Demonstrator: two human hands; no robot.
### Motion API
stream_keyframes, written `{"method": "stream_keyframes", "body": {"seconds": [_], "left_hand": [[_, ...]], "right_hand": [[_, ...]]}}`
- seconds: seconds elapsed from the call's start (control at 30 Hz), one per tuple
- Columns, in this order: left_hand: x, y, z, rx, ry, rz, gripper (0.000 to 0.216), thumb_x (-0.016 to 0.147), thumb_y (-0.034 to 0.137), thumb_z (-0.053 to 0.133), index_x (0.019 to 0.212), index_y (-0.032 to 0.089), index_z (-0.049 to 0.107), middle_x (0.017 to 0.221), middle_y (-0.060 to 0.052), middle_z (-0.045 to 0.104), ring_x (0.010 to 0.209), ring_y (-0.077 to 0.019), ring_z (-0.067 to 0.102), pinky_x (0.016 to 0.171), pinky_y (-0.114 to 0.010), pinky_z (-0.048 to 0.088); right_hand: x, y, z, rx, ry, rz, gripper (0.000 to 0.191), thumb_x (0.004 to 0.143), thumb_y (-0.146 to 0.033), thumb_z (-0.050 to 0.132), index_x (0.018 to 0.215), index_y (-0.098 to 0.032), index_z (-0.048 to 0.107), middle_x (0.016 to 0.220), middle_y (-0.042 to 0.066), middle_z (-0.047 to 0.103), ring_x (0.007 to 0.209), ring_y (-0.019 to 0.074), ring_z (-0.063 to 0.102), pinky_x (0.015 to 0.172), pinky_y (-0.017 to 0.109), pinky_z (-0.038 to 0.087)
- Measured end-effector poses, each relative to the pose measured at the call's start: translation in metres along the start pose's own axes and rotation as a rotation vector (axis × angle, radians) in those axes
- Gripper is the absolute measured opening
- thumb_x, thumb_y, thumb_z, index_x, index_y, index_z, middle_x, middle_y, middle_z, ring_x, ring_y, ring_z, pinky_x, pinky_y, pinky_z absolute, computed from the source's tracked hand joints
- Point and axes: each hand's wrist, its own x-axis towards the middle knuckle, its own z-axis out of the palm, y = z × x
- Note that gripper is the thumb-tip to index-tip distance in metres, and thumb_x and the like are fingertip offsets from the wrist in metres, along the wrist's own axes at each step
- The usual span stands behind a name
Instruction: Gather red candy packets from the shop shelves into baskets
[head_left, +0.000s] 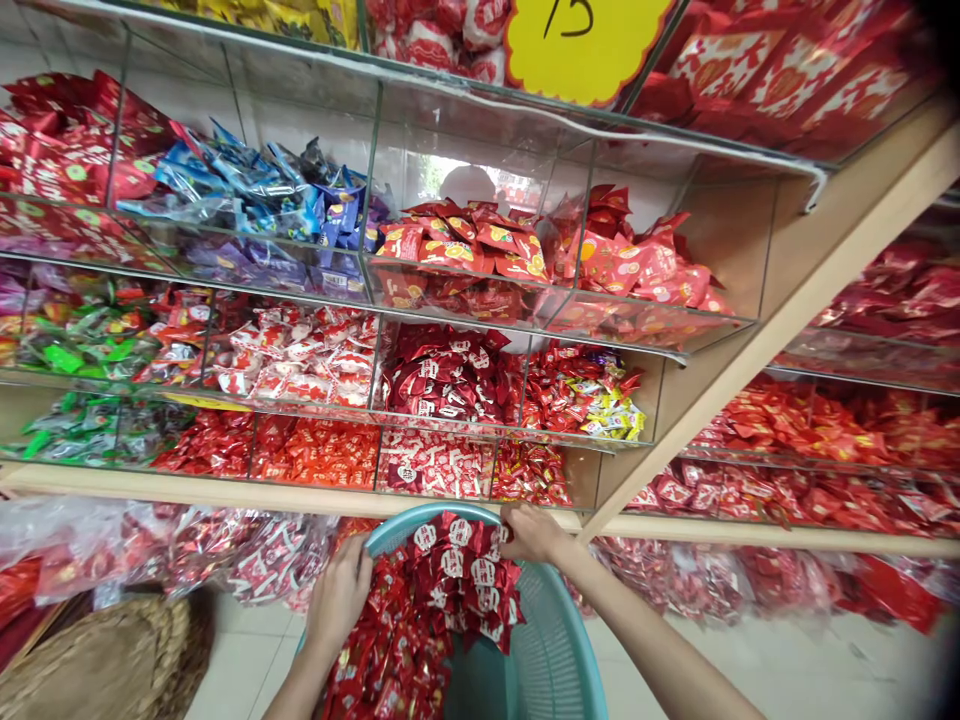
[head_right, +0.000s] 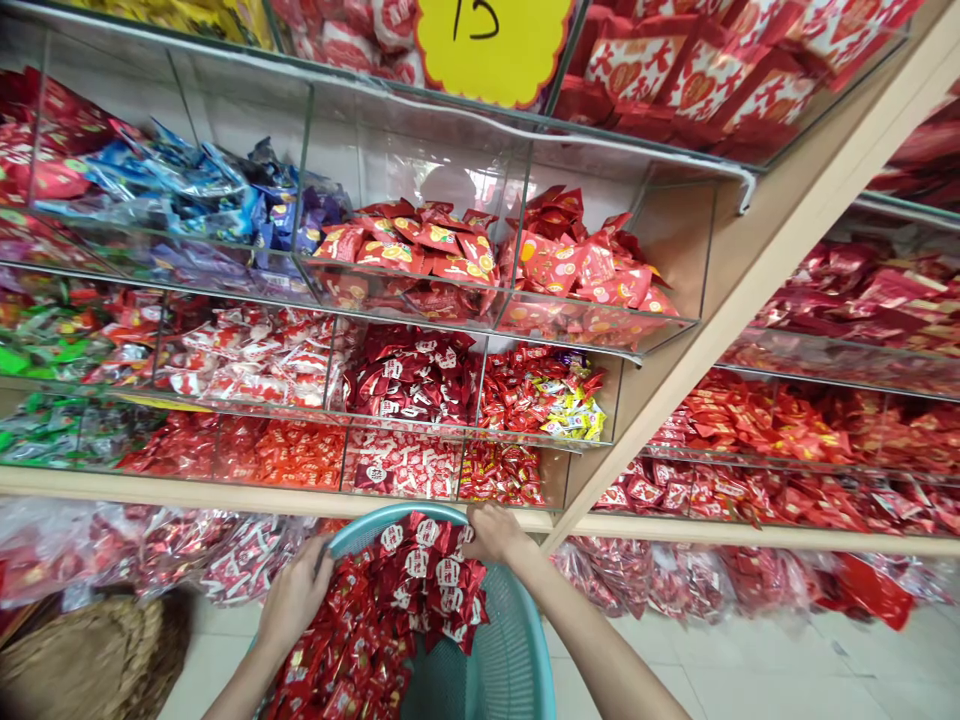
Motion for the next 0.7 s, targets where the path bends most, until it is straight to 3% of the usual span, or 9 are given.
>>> {"method": "stream_keyframes", "body": {"seconds": [0.27, 0.7], "left_hand": [[0.0, 0.0, 0.0, 0.025, 0.003, -0.006, 0.031, 0.085, 0.027, 0.031, 0.106, 0.02, 0.053, 0.102, -0.005, 0.065, 0.082, -0.0183, 0.063, 0.068, -0.028, 0.047], [0.001, 0.001, -0.001, -0.031, -0.013, -0.007, 0.032, 0.084, 0.027, 0.031, 0.105, 0.02, 0.054, 0.1, -0.005, 0.065, 0.08, -0.0187, 0.063, 0.068, -0.029, 0.046]], "right_hand": [[-0.006, 0.002, 0.031, 0.112, 0.191, 0.011, 0.029, 0.073, -0.035, 0.054, 0.093, -0.014, 0.053, 0.095, 0.01, 0.06, 0.093, 0.0214, 0.054, 0.077, 0.028, 0.038], [-0.009, -0.013, 0.053, 0.219, 0.302, 0.075, 0.03, 0.076, -0.043, 0.052, 0.095, -0.019, 0.053, 0.097, 0.007, 0.05, 0.095, 0.0218, 0.048, 0.082, 0.031, 0.04]]}}
